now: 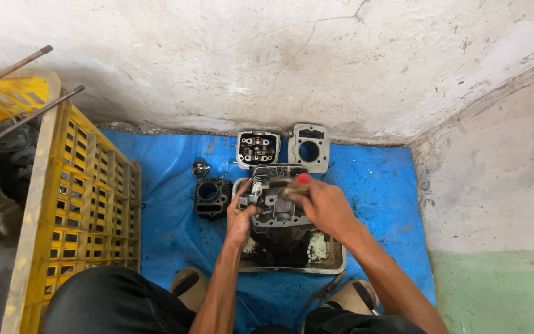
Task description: The person cleans a disassembled engine cylinder head using a brush and a solvent in a metal tray. They scrub the internal surfaces and crevices of the part, occasionally dipping the brush into the liquid and wiping the component with their hands.
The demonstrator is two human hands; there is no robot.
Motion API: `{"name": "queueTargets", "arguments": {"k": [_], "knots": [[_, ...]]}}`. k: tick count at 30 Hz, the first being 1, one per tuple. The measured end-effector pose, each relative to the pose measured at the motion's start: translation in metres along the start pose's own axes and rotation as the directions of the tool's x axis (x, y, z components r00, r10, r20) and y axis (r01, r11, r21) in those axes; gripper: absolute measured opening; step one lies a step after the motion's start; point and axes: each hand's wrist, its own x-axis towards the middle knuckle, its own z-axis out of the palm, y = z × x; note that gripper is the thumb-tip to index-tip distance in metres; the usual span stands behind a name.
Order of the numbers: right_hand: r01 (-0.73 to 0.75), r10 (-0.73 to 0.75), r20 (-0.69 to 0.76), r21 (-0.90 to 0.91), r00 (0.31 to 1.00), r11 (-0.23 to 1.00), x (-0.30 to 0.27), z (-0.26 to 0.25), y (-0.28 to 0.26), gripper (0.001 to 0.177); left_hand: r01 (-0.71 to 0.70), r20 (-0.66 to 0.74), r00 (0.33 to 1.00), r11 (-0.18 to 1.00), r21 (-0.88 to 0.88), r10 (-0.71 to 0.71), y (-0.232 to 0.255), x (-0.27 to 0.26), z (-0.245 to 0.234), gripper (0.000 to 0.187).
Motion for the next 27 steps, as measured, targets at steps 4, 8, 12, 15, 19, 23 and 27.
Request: {"name": "queueTargets", "arguments": {"k": [4, 8, 12, 15, 19, 23, 27], "knots": [[-0.167, 0.172, -0.065, 0.070, 0.983, 0.983, -0.002, 0.014, -0.009, 0.024, -0.071, 0.017, 0.997, 0.996, 0.061, 0.070, -0.004, 0.002, 0.000, 0.084], [0.051, -0.051, -0.066, 0.005, 0.997, 0.999, -0.002, -0.002, -0.023, 0.022, -0.040, 0.007, 0.999, 0.996, 0.083, 0.039, -0.002, 0.000, 0.001, 0.085], [0.010, 0.039, -0.375, 0.127, 0.926, 0.992, -0.003, -0.024, -0.013, 0.024, -0.081, 0.033, 0.996, 0.995, 0.054, 0.080, -0.009, 0.003, -0.001, 0.083], [-0.112, 0.131, -0.218, 0.097, 0.967, 0.989, 0.012, -0.009, -0.005, 0.023, -0.113, 0.044, 0.993, 0.989, 0.096, 0.110, -0.005, 0.001, 0.000, 0.085], [-0.089, 0.096, -0.118, 0.063, 0.988, 0.994, 0.029, 0.022, 0.003, 0.029, -0.117, 0.052, 0.992, 0.988, 0.102, 0.112, -0.007, 0.003, -0.001, 0.084], [-0.177, 0.163, -0.090, -0.179, 0.983, 0.968, 0.034, 0.002, 0.004, 0.030, -0.188, 0.092, 0.980, 0.975, 0.117, 0.178, -0.007, 0.001, 0.002, 0.083], [-0.103, 0.115, -0.165, 0.084, 0.979, 0.991, 0.038, -0.001, 0.005, 0.024, -0.174, 0.085, 0.983, 0.973, 0.150, 0.163, 0.001, -0.003, 0.008, 0.082]]}}
